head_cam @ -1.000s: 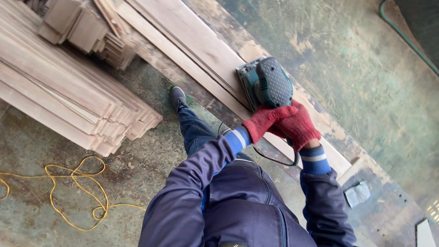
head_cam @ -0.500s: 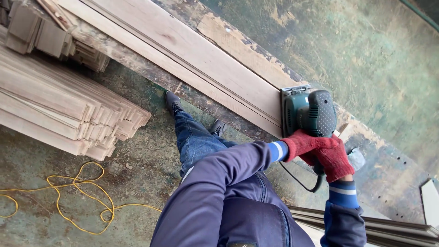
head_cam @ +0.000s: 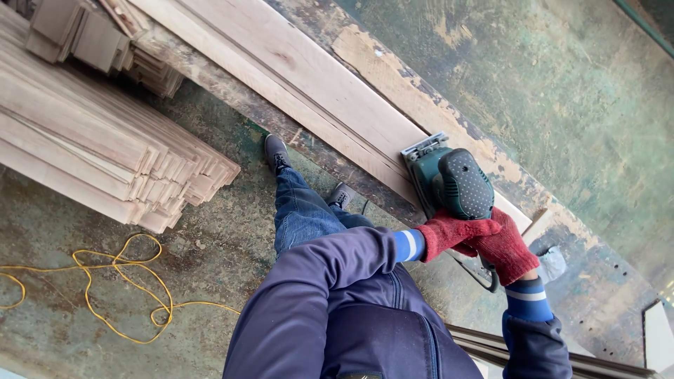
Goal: Sanding a wooden plank using both a power orbital sander and manual sandpaper sheets.
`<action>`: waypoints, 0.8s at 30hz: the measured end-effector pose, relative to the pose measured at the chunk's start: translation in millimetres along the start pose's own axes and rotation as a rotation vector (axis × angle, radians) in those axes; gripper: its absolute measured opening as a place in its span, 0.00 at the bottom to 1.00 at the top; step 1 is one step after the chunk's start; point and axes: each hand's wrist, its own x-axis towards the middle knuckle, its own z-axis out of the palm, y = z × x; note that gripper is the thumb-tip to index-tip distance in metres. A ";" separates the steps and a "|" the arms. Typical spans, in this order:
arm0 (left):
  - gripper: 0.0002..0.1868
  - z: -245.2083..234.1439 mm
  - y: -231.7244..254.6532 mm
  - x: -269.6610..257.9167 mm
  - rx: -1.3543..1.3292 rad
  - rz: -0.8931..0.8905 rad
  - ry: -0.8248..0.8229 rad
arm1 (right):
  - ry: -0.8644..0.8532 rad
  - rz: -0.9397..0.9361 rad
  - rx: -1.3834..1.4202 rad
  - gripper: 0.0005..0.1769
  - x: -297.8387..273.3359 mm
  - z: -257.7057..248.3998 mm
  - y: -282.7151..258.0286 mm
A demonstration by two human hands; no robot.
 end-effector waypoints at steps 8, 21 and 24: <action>0.34 -21.5 68.1 -54.8 -0.608 -0.152 0.639 | 0.017 0.102 -0.339 0.22 -28.5 35.4 -182.1; 0.52 -96.4 246.2 -201.2 -0.582 -0.024 1.070 | -0.144 -0.055 -0.417 0.21 49.8 102.4 -374.8; 0.57 -127.4 275.0 -227.0 -0.486 -0.033 1.119 | -0.117 -0.084 -0.453 0.18 67.0 123.0 -419.3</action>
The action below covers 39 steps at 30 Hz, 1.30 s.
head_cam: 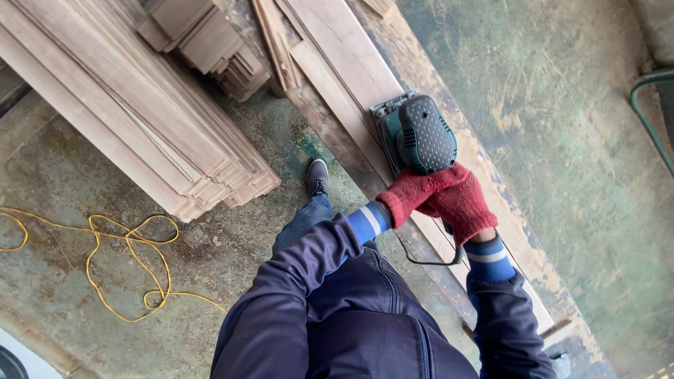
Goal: Sanding a wooden plank using both a power orbital sander and manual sandpaper sheets.
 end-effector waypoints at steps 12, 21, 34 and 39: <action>0.54 -75.9 173.4 -45.1 -0.154 0.272 0.098 | 0.051 -0.157 -0.111 0.30 59.0 -24.1 -173.6; 0.50 -116.7 265.0 -59.4 -0.203 0.375 0.134 | 0.042 -0.354 -0.122 0.32 101.2 -43.7 -245.7; 0.45 -117.0 253.6 -41.4 -0.171 0.389 0.108 | 0.145 -0.579 -0.016 0.25 116.1 -44.9 -227.4; 0.47 -79.7 215.2 -60.5 -0.123 0.347 0.062 | 0.151 -0.576 -0.015 0.27 108.4 -41.2 -167.7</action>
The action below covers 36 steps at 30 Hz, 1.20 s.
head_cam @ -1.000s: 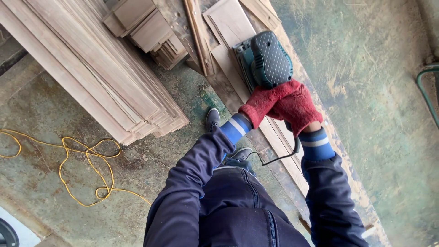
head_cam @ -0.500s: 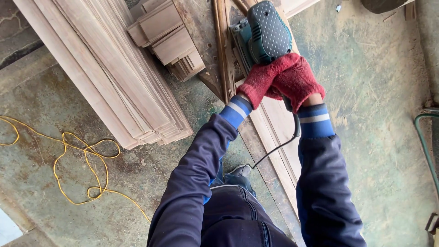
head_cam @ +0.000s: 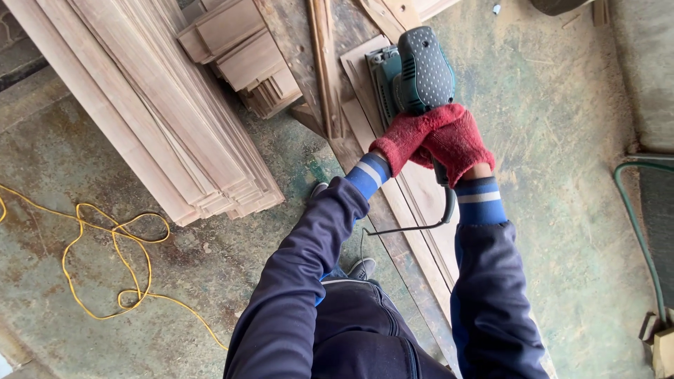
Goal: Sanding a wooden plank using both a power orbital sander and manual sandpaper sheets.
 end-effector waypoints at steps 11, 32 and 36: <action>0.49 80.1 -171.5 -43.5 0.049 -0.104 -0.050 | 0.011 0.133 0.026 0.26 -148.5 15.9 142.8; 0.58 252.6 -514.8 -215.8 0.534 -0.338 -0.379 | 0.082 0.811 0.472 0.13 -529.3 58.0 429.9; 0.56 257.7 -521.5 -244.3 0.602 -0.424 -0.399 | 0.172 0.792 0.561 0.16 -578.1 70.0 444.8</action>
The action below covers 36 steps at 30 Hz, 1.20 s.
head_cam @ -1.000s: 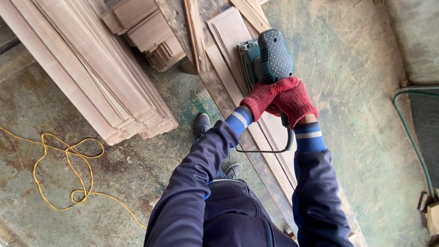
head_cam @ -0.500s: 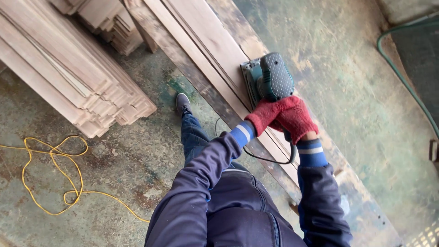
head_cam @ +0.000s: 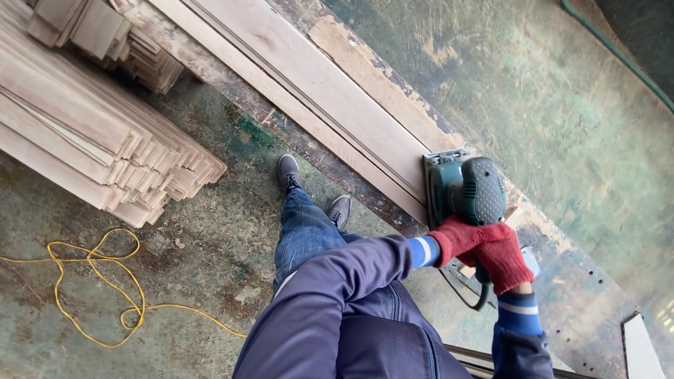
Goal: Sanding a wooden plank using both a power orbital sander and manual sandpaper sheets.
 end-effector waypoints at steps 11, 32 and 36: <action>0.50 -39.8 -41.1 84.4 -0.248 -0.089 -0.085 | -0.146 -0.289 -0.146 0.21 -4.6 17.9 -22.8; 0.55 -287.8 109.9 33.0 -0.536 0.333 0.345 | -0.131 -0.499 -0.456 0.23 53.3 175.7 -320.3; 0.49 -342.0 153.0 42.5 -0.553 0.412 0.386 | -0.127 -0.581 -0.514 0.24 62.7 200.6 -389.1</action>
